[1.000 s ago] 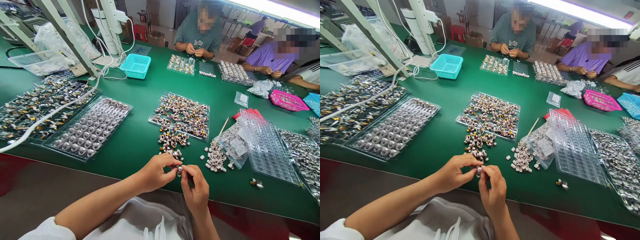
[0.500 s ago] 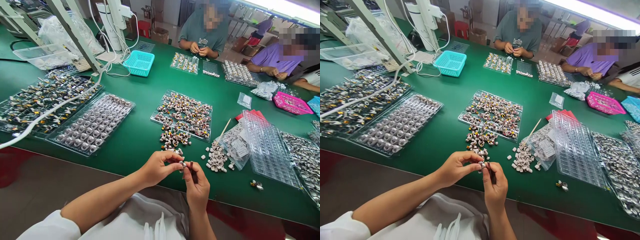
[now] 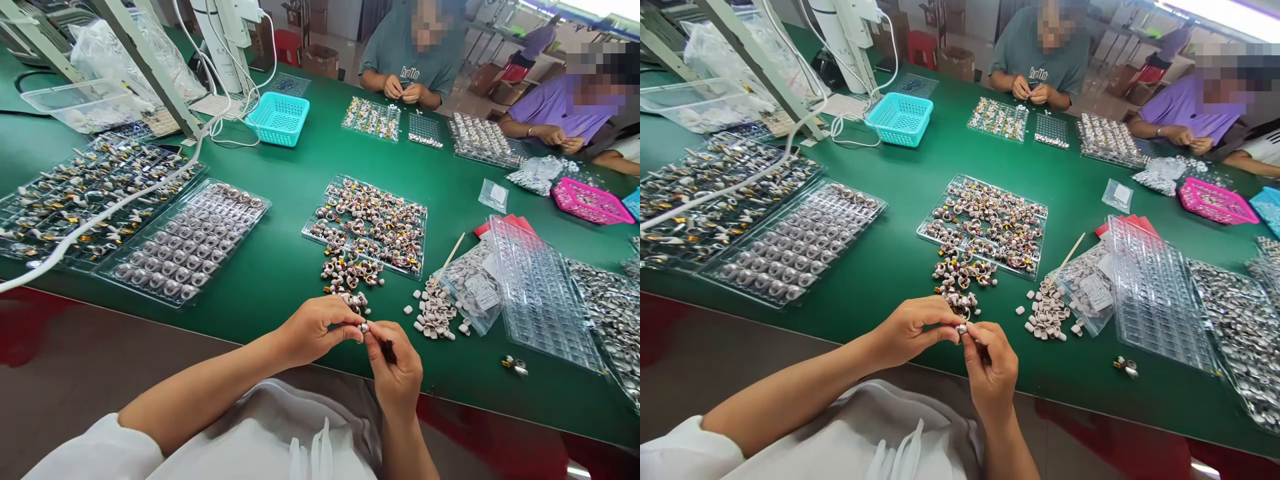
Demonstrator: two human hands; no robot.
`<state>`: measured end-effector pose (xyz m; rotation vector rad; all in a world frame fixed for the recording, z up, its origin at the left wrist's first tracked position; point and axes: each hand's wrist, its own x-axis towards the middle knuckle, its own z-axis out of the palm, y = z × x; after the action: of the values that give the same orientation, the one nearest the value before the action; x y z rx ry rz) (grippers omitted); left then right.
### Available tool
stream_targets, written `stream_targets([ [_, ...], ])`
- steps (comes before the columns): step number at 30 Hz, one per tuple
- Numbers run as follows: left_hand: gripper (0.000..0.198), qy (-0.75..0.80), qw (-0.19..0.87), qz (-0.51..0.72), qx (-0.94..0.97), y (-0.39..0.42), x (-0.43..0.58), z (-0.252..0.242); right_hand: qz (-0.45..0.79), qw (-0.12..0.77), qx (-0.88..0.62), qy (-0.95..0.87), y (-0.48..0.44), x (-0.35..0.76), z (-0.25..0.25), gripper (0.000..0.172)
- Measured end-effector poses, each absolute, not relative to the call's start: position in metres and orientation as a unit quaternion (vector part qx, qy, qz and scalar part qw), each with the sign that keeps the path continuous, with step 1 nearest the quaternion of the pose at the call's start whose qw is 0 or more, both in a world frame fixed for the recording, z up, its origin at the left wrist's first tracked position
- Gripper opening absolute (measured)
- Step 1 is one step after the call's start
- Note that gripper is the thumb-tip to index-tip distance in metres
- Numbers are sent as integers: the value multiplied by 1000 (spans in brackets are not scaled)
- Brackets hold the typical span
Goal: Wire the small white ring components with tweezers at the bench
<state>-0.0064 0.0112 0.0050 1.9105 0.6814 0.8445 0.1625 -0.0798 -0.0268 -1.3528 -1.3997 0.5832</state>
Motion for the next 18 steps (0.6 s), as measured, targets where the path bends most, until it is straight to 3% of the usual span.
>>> stream_targets([
  [4,24,282,472,362,753,9,-3,5,164,529,-541,-633,-80,164,-28,30],
  [9,28,345,514,392,680,1,2,3,204,554,-546,-595,-82,160,-30,30],
  [18,20,299,502,399,707,-1,0,2,237,590,-551,-540,-83,152,-34,23],
])
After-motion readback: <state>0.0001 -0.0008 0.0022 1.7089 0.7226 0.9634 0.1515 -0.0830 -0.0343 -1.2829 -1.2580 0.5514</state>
